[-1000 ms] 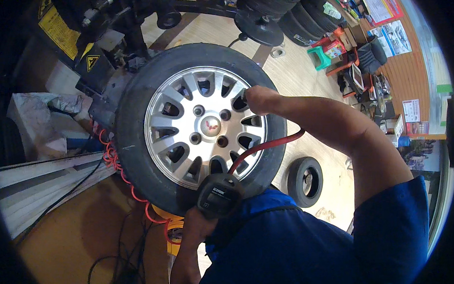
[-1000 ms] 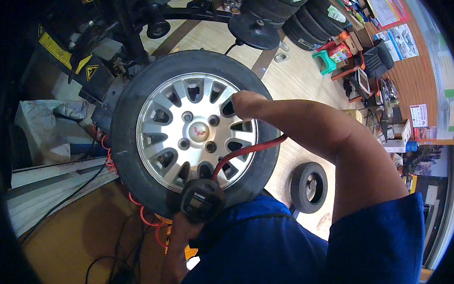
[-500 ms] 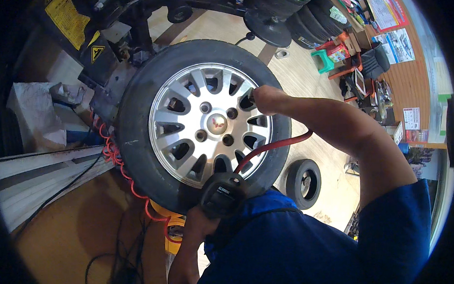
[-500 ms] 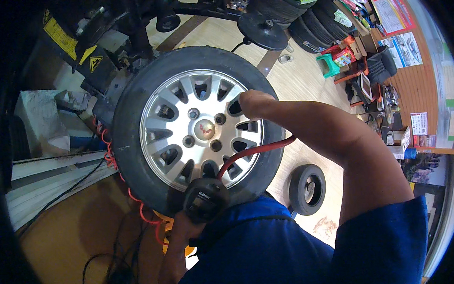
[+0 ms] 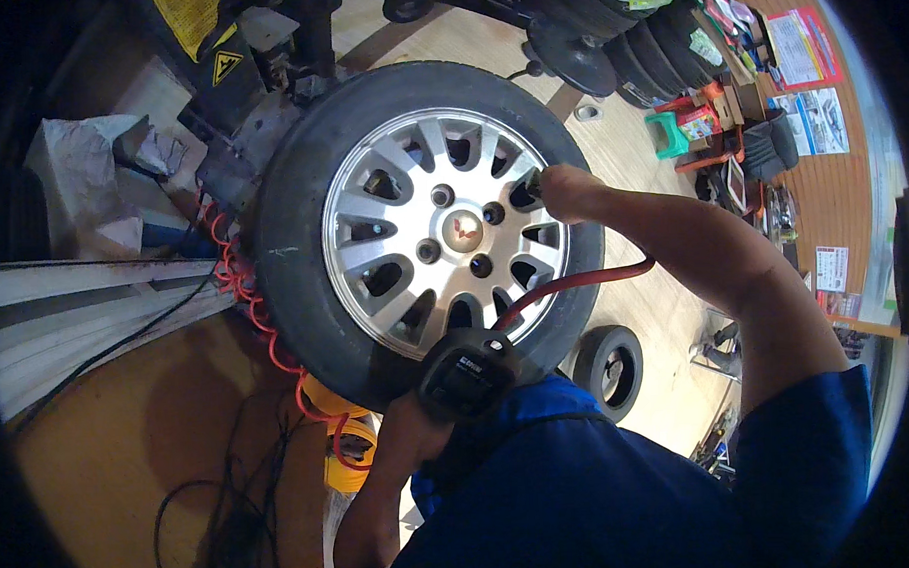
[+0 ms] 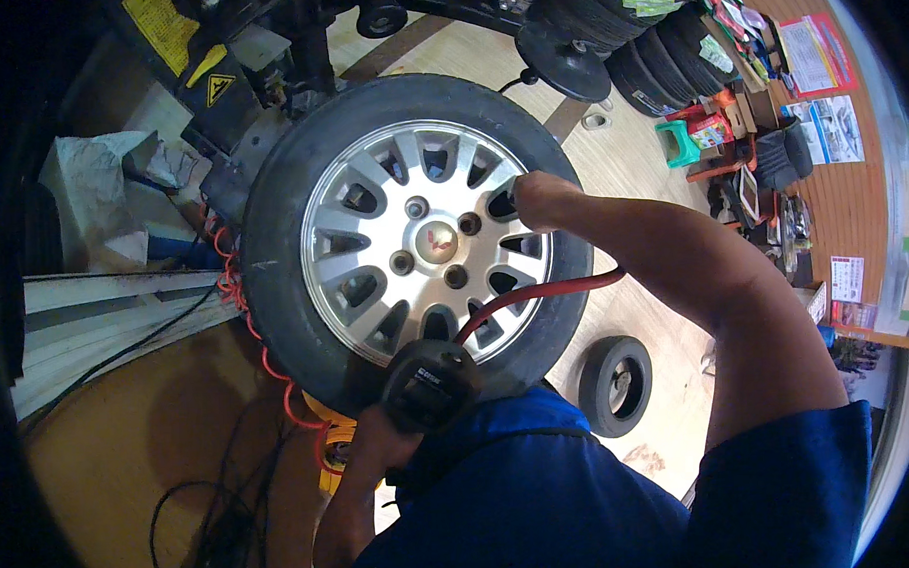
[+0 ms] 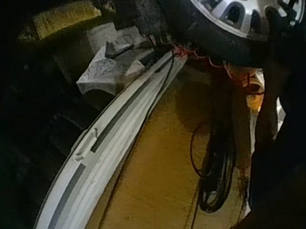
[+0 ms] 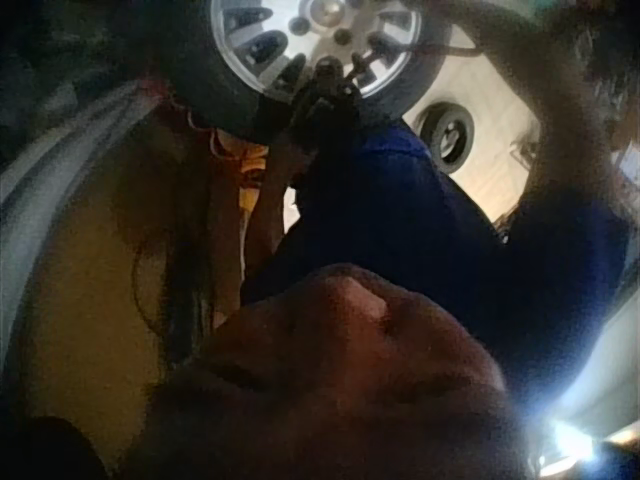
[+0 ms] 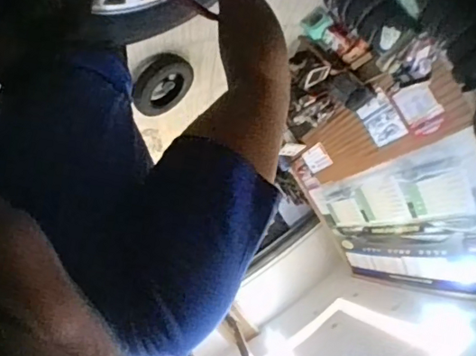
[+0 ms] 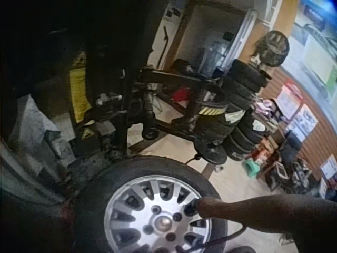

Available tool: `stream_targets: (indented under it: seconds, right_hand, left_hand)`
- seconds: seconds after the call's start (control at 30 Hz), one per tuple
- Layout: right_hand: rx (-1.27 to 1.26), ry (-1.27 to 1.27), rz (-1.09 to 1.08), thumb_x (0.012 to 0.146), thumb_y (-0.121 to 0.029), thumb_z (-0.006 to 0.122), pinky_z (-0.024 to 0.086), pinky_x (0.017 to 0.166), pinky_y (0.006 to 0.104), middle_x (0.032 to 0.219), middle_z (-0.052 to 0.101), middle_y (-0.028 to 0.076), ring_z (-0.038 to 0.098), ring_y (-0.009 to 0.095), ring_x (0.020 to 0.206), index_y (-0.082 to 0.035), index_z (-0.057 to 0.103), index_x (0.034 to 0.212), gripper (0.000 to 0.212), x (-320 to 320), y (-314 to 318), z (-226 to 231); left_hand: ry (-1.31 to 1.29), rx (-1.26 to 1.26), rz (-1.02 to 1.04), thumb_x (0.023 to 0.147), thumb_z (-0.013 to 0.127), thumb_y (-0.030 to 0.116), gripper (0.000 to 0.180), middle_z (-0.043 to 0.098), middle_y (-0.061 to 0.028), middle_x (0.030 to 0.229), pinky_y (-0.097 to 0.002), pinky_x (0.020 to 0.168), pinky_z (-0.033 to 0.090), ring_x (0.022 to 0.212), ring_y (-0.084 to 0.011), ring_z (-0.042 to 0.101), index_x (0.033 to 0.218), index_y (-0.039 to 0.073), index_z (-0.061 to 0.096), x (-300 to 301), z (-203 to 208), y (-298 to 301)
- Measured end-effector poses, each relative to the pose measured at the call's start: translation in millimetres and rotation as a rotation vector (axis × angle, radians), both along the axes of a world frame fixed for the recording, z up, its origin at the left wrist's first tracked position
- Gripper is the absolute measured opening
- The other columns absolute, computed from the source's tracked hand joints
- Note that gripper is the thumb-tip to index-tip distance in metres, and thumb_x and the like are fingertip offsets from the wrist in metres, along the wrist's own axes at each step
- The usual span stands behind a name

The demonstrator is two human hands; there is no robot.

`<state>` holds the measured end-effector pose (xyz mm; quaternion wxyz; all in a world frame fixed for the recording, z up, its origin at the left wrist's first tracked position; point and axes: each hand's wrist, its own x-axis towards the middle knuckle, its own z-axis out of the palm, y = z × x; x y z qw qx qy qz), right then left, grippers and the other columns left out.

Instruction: The person removes the valve cap from a car tire mounted on a balancing machine, then uses a digital tire inflator to fill the tire with air. After inflating, the person removes the tire from the machine and rolls it across the garage floor.

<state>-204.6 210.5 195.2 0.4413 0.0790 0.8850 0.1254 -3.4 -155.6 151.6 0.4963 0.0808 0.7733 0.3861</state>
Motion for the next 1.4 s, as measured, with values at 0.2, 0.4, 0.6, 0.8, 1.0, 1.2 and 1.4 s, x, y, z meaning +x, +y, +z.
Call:
stream_targets:
  seconds: [0.2,0.4,0.6,0.8,1.0,1.2,1.4]
  right_hand:
    - [-0.020,0.042,0.040,0.089,-0.001,0.063,0.061,0.085,0.0461,0.111,0.074,0.026,0.074,0.039,0.106,0.004,0.075,0.108,0.024,1,4,-6]
    - [-0.041,0.079,0.029,0.090,0.000,0.060,0.061,0.082,0.0461,0.106,0.075,0.026,0.074,0.040,0.102,0.004,0.074,0.107,0.023,3,6,-5]
    - [-0.023,0.066,0.039,0.090,0.002,0.060,0.062,0.083,0.0449,0.111,0.074,0.026,0.074,0.039,0.104,0.005,0.073,0.110,0.024,2,13,-14]
    - [-0.025,0.091,-0.013,0.092,0.001,0.059,0.062,0.084,0.0441,0.113,0.074,0.026,0.074,0.039,0.106,0.003,0.073,0.116,0.028,2,9,-12]
    - [-0.012,0.091,-0.010,0.093,0.001,0.058,0.062,0.085,0.0436,0.113,0.074,0.025,0.074,0.038,0.108,0.003,0.073,0.115,0.027,3,7,-8]
    - [-0.016,0.116,0.069,0.097,-0.006,0.052,0.062,0.084,0.0440,0.103,0.075,0.026,0.076,0.037,0.101,0.007,0.074,0.104,0.026,5,15,-17]
    - [-0.035,0.110,0.018,0.098,-0.008,0.053,0.062,0.084,0.0448,0.103,0.074,0.028,0.075,0.039,0.102,0.007,0.073,0.105,0.026,5,15,-15]
  left_hand:
    - [0.018,0.013,0.018,0.085,0.072,0.035,0.038,0.073,-0.0253,0.106,-0.0533,0.092,0.056,0.104,-0.0468,0.069,0.111,0.007,0.071,2,-1,1]
    - [0.035,0.020,0.001,0.086,0.070,0.033,0.038,0.073,-0.0253,0.106,-0.0535,0.093,0.055,0.104,-0.0457,0.069,0.112,0.006,0.070,2,1,0]
    - [0.041,-0.010,0.029,0.087,0.070,0.033,0.042,0.072,-0.0283,0.105,-0.0538,0.093,0.055,0.103,-0.0469,0.069,0.112,0.000,0.068,5,0,0]
    - [0.047,0.029,0.058,0.087,0.070,0.034,0.042,0.072,-0.0293,0.106,-0.0543,0.093,0.055,0.104,-0.0479,0.068,0.112,0.000,0.067,2,9,0]
    - [0.034,0.053,0.088,0.088,0.069,0.032,0.039,0.071,-0.0294,0.108,-0.0539,0.094,0.054,0.107,-0.0476,0.067,0.111,0.001,0.067,-1,14,0]
    - [0.042,0.026,0.042,0.088,0.069,0.032,0.039,0.072,-0.0288,0.107,-0.0542,0.094,0.054,0.106,-0.0478,0.068,0.112,0.001,0.067,1,10,0]
    - [0.020,0.011,0.057,0.089,0.069,0.032,0.038,0.072,-0.0283,0.106,-0.0535,0.093,0.055,0.105,-0.0471,0.068,0.112,0.002,0.068,-3,16,0]
